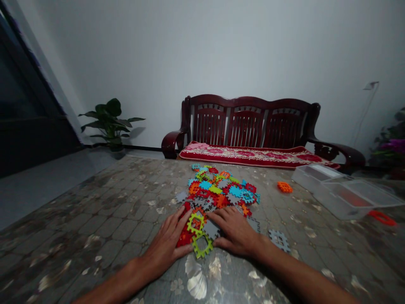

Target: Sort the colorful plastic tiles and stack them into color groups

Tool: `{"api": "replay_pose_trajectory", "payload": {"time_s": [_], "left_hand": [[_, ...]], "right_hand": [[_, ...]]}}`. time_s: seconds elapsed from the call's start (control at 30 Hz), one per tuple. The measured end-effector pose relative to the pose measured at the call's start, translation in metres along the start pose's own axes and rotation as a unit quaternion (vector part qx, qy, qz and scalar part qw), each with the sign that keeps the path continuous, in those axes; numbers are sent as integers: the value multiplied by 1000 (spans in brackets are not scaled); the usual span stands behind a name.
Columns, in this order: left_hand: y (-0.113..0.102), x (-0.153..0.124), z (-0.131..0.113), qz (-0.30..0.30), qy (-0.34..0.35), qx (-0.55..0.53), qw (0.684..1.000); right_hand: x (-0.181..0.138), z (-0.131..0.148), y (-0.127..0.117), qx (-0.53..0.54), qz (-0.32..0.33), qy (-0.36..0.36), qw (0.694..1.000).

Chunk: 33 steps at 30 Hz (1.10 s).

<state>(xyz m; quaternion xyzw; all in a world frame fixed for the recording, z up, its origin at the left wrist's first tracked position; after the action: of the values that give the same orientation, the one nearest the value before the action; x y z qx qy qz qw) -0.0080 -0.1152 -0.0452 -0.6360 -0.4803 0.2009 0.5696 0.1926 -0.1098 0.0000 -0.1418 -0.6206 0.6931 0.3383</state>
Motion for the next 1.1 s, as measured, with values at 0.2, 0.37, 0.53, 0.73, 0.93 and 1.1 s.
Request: {"api": "replay_pose_trajectory", "payload": {"time_s": [0.2,0.37,0.53,0.73,0.93,1.1], "left_hand": [[-8,5,-4,-29,29,-8,999],[-13,15,-7,-32,44,-4,999],[-18,25,-18,-67,32,10,997],[-20,38,-36,-68,48,-22,996],[-36,62,-46,-97,1,-113,989],[-50,99,-54,-125,-18,-169,977]], "right_hand": [[6,4,2,-85,18,-32,996],[9,2,1,-103,-7,-33,994],[16,-3,-3,-107,-59,-4,993],[27,-7,-5,-60,-108,33,992],[34,-26,-27,28,-178,143,973],[43,-54,-54,114,-234,203,944]]}}
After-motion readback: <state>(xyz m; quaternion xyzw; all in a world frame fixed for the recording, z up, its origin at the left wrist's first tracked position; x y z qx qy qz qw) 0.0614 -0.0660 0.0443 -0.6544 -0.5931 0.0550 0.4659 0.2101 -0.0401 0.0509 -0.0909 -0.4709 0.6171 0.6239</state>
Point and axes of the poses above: each hand's wrist, its own x-axis towards the middle knuckle, its own y-axis out of the palm, z = x × y, the point moved 8 cm from there along x, towards the middle knuckle
